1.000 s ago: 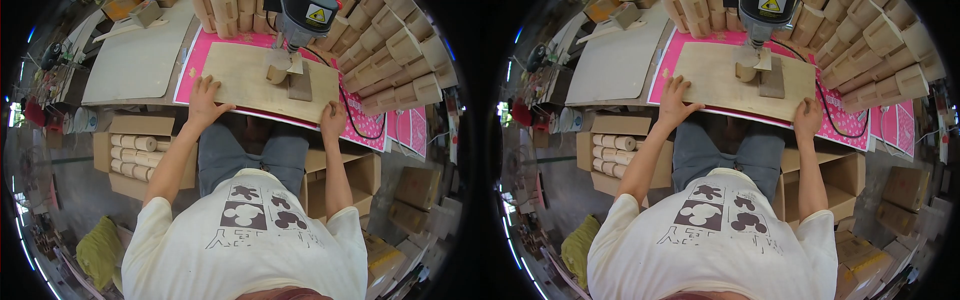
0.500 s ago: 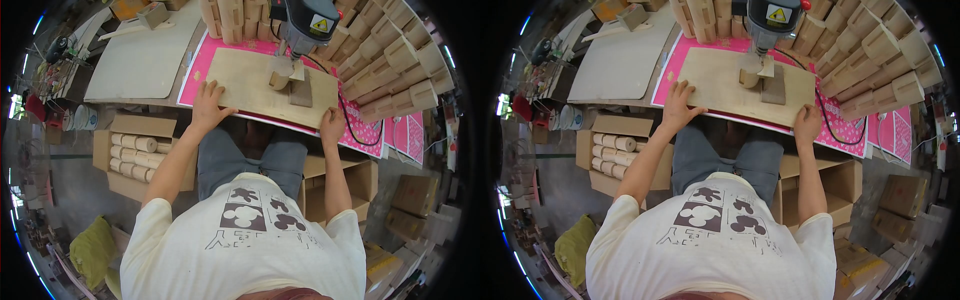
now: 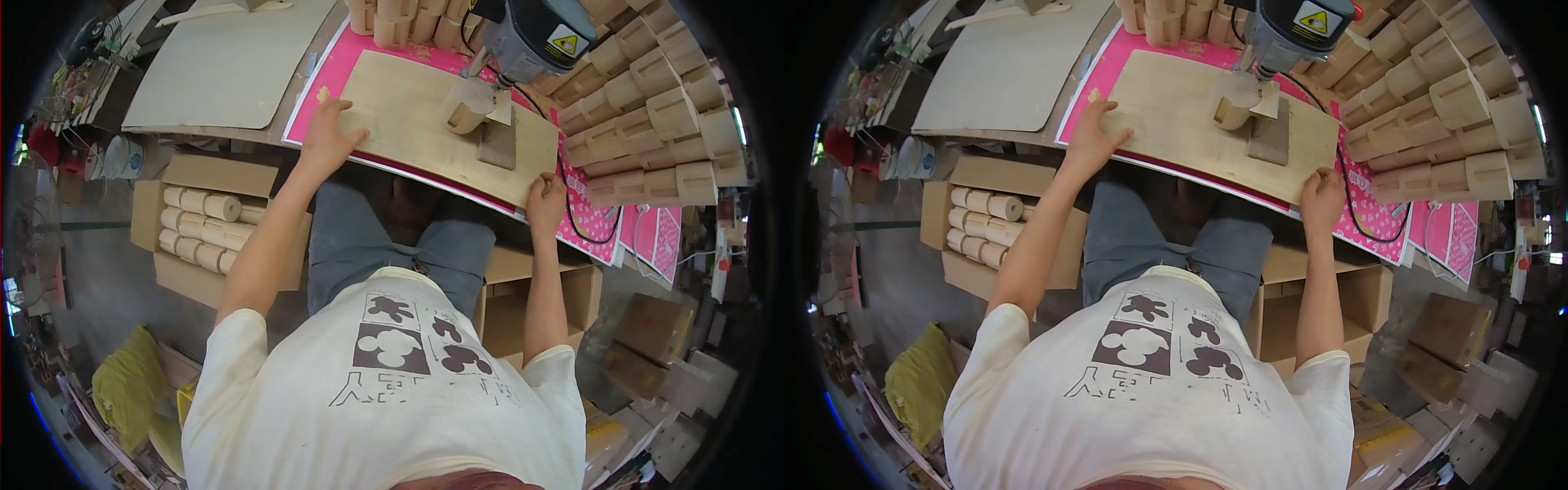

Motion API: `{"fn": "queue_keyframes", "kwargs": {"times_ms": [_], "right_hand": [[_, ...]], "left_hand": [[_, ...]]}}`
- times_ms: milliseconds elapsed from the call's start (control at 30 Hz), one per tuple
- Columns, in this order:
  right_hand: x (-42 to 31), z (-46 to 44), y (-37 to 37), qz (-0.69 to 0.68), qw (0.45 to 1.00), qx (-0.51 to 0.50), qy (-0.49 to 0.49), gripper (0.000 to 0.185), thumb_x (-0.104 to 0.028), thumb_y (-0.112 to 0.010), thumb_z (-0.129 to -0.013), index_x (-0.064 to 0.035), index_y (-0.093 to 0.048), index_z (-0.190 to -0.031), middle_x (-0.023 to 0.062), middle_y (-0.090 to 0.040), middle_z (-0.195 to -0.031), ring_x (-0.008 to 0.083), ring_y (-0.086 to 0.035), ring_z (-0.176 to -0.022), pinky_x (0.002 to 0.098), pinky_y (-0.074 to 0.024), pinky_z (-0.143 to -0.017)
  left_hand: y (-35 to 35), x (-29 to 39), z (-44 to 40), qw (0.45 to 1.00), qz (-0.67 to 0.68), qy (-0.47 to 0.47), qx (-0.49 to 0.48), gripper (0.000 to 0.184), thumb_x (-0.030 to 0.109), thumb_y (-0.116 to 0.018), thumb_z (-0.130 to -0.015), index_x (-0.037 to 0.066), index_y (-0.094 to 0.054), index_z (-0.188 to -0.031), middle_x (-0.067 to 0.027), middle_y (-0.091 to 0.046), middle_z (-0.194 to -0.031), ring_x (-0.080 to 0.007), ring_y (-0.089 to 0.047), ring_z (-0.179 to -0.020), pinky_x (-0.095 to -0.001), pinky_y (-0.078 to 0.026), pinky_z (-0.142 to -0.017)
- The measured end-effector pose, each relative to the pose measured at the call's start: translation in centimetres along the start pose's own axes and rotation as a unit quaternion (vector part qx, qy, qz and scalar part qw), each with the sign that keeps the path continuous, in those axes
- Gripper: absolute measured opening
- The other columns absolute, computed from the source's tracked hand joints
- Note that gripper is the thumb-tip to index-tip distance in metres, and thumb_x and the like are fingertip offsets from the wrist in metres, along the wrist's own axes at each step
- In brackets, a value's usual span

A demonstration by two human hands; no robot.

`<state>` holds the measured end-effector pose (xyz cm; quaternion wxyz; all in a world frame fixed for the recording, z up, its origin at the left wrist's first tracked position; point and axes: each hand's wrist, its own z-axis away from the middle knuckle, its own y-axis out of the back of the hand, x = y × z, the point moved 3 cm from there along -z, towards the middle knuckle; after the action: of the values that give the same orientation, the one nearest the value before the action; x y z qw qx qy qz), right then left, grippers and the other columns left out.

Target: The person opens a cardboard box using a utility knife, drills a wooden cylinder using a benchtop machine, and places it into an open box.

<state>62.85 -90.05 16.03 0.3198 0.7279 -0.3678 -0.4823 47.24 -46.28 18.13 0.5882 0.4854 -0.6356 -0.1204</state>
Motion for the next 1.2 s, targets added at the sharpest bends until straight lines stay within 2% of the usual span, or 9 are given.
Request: {"fn": "queue_keyframes", "kwargs": {"times_ms": [67, 133, 200, 300, 500, 667, 767, 1000, 1200], "right_hand": [[-0.2, -0.8, 0.8, 0.056, 0.997, -0.005, 0.056, 0.027, -0.02, -0.063, -0.094, -0.0002, -0.068, -0.111, 0.021, -0.069, -0.115, 0.0407, -0.064, -0.111, 0.0474, -0.0498, -0.098], [-1.1, -2.3, 1.1, 0.134, 0.975, 0.044, 0.17, 0.03, -0.02, -0.063, -0.094, -0.0003, -0.068, -0.115, 0.0221, -0.069, -0.117, 0.0412, -0.064, -0.113, 0.0471, -0.0497, -0.099], [-2.4, -4.2, 1.1, 0.052, 0.986, 0.0, 0.157, 0.032, -0.02, -0.064, -0.094, -0.0001, -0.068, -0.118, 0.0229, -0.069, -0.119, 0.0414, -0.063, -0.115, 0.0473, -0.0492, -0.101], [-4.7, -7.1, -0.7, -0.015, 0.983, -0.036, 0.181, 0.032, -0.02, -0.064, -0.095, 0.0007, -0.067, -0.12, 0.0236, -0.069, -0.123, 0.0412, -0.063, -0.118, 0.0476, -0.0485, -0.103], [-3.7, -12.0, -5.3, -0.021, 0.969, -0.091, 0.227, 0.029, -0.017, -0.061, -0.097, 0.0009, -0.067, -0.12, 0.0249, -0.068, -0.125, 0.0419, -0.062, -0.12, 0.0478, -0.048, -0.105], [-5.0, -13.7, -5.8, 0.031, 0.96, -0.152, 0.231, 0.024, -0.02, -0.06, -0.099, -0.0019, -0.068, -0.113, 0.0217, -0.069, -0.114, 0.0429, -0.063, -0.11, 0.0519, -0.0492, -0.095], [-3.9, -13.8, -7.7, 0.021, 0.951, -0.023, 0.307, 0.022, -0.023, -0.058, -0.101, -0.0044, -0.07, -0.106, 0.0207, -0.07, -0.106, 0.0431, -0.064, -0.103, 0.055, -0.0482, -0.09], [-3.4, -16.0, -9.8, 0.052, 0.97, -0.103, 0.212, 0.026, -0.023, -0.055, -0.103, -0.0029, -0.071, -0.102, 0.0243, -0.07, -0.101, 0.0453, -0.064, -0.1, 0.0557, -0.0483, -0.088], [-3.7, -16.3, -9.8, 0.006, 0.974, -0.107, 0.198, 0.028, -0.022, -0.054, -0.102, 0.0008, -0.07, -0.101, 0.0272, -0.07, -0.102, 0.0475, -0.065, -0.099, 0.0551, -0.0493, -0.089]], "left_hand": [[0.5, 0.1, -0.1, 0.999, 0.027, 0.036, -0.011, 0.052, 0.019, -0.082, -0.085, -0.001, -0.062, -0.129, -0.0207, -0.061, -0.138, -0.0367, -0.054, -0.136, -0.0443, -0.043, -0.114], [1.0, 1.2, -0.8, 0.998, -0.044, -0.034, 0.029, 0.046, 0.019, -0.079, -0.088, 0.0, -0.063, -0.128, -0.017, -0.068, -0.128, -0.0346, -0.061, -0.127, -0.0432, -0.048, -0.109], [0.8, 2.6, -2.5, 0.995, -0.059, -0.08, 0.032, 0.046, 0.021, -0.078, -0.09, 0.001, -0.064, -0.129, -0.0155, -0.07, -0.126, -0.0328, -0.064, -0.124, -0.0425, -0.05, -0.107], [-3.4, 4.8, -7.3, 0.985, 0.155, -0.051, -0.054, 0.049, 0.024, -0.077, -0.092, 0.003, -0.063, -0.135, -0.0143, -0.071, -0.129, -0.0297, -0.067, -0.122, -0.041, -0.051, -0.105], [-12.7, 8.1, -16.8, 0.968, 0.151, -0.135, -0.148, 0.051, 0.026, -0.074, -0.096, 0.005, -0.061, -0.14, -0.0165, -0.067, -0.138, -0.0299, -0.065, -0.127, -0.0406, -0.051, -0.106], [-15.8, 9.8, -20.1, 0.962, 0.149, -0.141, -0.179, 0.046, 0.028, -0.074, -0.095, 0.006, -0.064, -0.135, -0.0167, -0.073, -0.126, -0.0321, -0.071, -0.112, -0.0407, -0.055, -0.097], [-16.8, 10.0, -21.1, 0.963, 0.131, -0.149, -0.181, 0.042, 0.03, -0.073, -0.095, 0.006, -0.067, -0.129, -0.0173, -0.076, -0.116, -0.0334, -0.073, -0.102, -0.0414, -0.057, -0.092], [-16.5, 10.2, -21.1, 0.959, 0.145, -0.166, -0.178, 0.047, 0.037, -0.077, -0.091, 0.006, -0.065, -0.125, -0.022, -0.073, -0.108, -0.0416, -0.069, -0.104, -0.049, -0.054, -0.089], [-16.5, 10.2, -21.3, 0.966, 0.095, -0.177, -0.161, 0.036, 0.027, -0.071, -0.093, 0.001, -0.069, -0.117, -0.0209, -0.076, -0.109, -0.0382, -0.072, -0.102, -0.0452, -0.056, -0.09]]}}
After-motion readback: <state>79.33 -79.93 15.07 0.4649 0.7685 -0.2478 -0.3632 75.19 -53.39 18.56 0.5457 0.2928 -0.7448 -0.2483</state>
